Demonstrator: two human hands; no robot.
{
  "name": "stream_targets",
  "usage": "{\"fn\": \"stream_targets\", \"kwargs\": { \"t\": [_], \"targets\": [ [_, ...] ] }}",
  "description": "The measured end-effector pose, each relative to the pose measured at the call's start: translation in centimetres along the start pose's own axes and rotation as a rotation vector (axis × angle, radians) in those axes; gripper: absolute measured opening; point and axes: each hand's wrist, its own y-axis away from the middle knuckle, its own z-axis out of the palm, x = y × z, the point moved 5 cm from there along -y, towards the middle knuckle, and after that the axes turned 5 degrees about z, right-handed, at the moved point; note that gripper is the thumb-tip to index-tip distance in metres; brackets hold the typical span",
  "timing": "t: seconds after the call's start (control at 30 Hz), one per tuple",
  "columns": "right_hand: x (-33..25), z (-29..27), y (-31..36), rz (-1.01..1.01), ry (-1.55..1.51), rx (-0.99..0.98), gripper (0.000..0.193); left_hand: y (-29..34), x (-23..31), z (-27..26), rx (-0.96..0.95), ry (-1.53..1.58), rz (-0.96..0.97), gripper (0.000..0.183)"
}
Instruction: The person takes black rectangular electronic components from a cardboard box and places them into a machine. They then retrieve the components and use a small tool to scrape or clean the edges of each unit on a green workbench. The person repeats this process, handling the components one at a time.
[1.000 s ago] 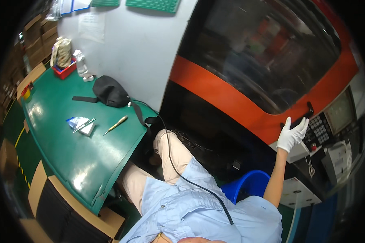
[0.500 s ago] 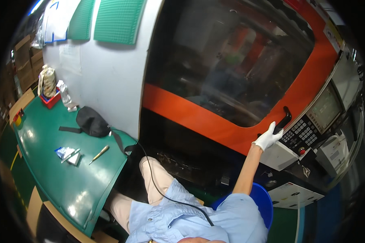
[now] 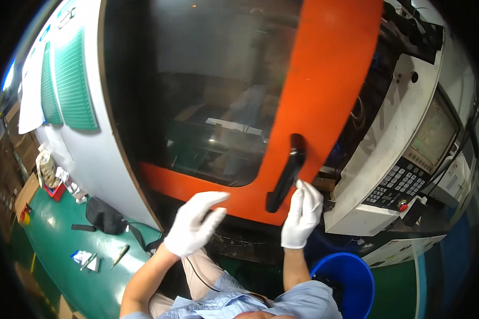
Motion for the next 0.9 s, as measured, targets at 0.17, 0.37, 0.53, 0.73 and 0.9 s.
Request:
{"fn": "stream_targets", "kwargs": {
  "t": [0.17,0.37,0.53,0.73,0.9],
  "targets": [
    [4.2,3.7,-13.6,0.207,-0.44,0.223,0.017,-6.2,-1.4,4.5,-0.054,0.416,-0.183,0.065],
    [14.9,24.9,-26.7,0.381,-0.437,-0.393,0.03,-7.4,-5.9,3.3,0.301,0.555,-0.656,0.036],
    [26.2,39.3,-33.9,0.741,-0.469,-0.612,0.025,-7.4,-8.1,1.2,0.634,0.442,-0.622,0.025],
    [29.7,48.8,-33.1,1.182,-0.894,-0.345,0.034,-5.8,-11.5,-1.4,0.865,0.282,-0.722,0.023],
    [39.1,55.7,-38.6,1.199,-1.161,-0.231,0.034,-6.0,-13.4,-1.4,0.941,0.316,-0.641,0.02]
  ]
}}
